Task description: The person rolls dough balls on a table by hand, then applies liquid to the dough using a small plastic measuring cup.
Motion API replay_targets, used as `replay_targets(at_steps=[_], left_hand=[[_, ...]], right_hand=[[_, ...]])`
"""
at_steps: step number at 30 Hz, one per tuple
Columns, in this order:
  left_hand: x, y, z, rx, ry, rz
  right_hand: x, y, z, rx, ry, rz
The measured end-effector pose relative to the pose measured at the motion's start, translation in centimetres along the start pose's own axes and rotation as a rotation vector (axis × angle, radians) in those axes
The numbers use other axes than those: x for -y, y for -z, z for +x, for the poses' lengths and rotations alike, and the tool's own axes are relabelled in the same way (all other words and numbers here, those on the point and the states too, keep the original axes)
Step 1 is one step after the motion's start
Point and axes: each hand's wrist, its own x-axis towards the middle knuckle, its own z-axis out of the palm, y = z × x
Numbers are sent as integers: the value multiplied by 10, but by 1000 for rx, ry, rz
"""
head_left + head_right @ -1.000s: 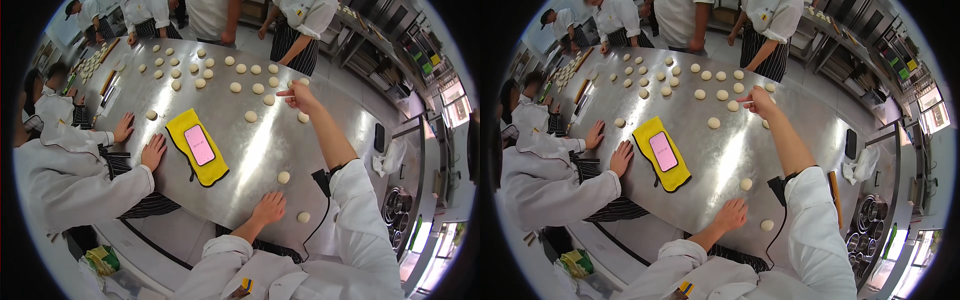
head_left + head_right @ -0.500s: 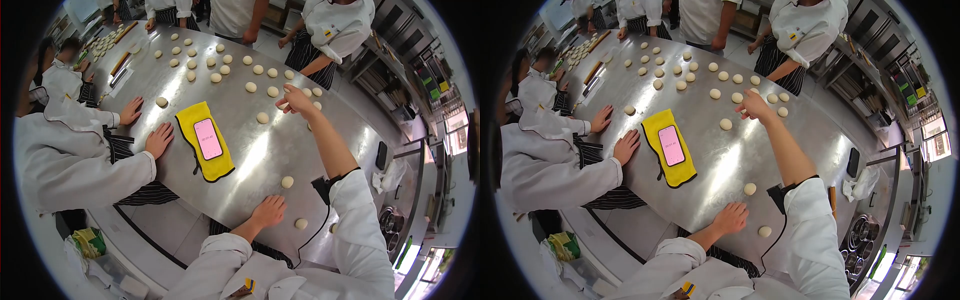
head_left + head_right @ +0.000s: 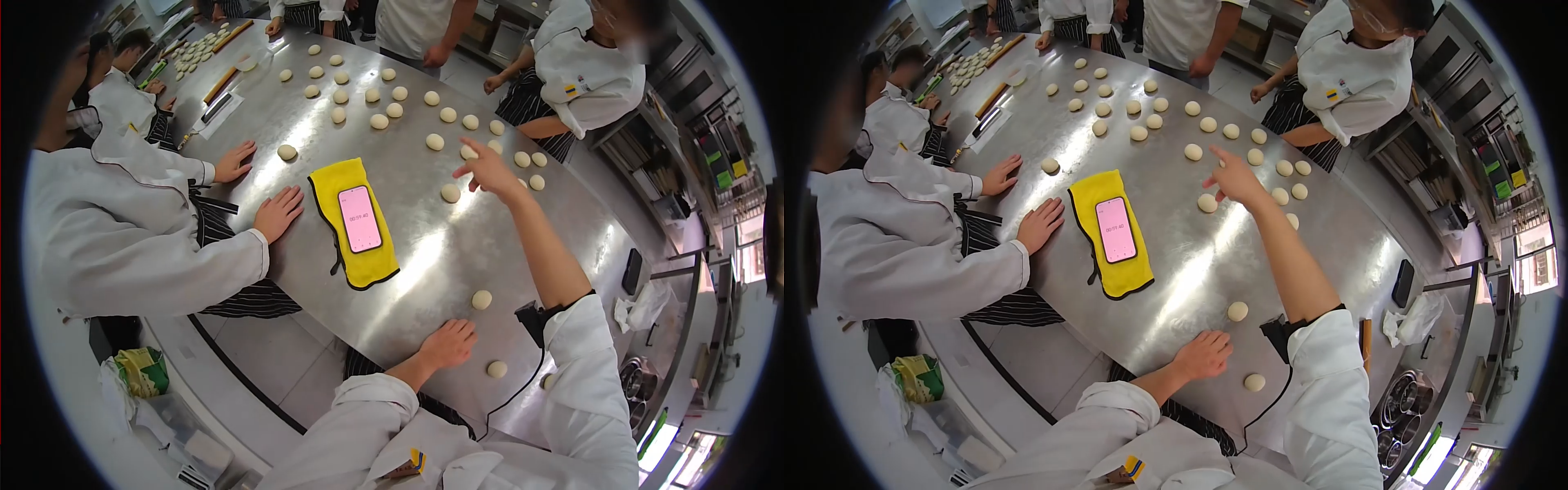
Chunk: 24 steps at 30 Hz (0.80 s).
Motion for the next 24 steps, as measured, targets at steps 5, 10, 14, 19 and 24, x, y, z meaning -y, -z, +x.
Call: replay_targets(at_steps=[5,10,14,19,24], left_hand=[[-2,-4,-4,53,12,1],[-1,-6,-2,101,28,-3],[-1,-9,-4,129,26,-29],[-1,-9,-5,100,31,-23],[-1,-10,-5,68,25,-49]], right_hand=[[31,23,32,-368,97,-39],[60,16,47,-285,295,-194],[96,-8,51,-160,434,-253],[105,-34,48,-76,58,-16],[129,-52,34,70,179,19]])
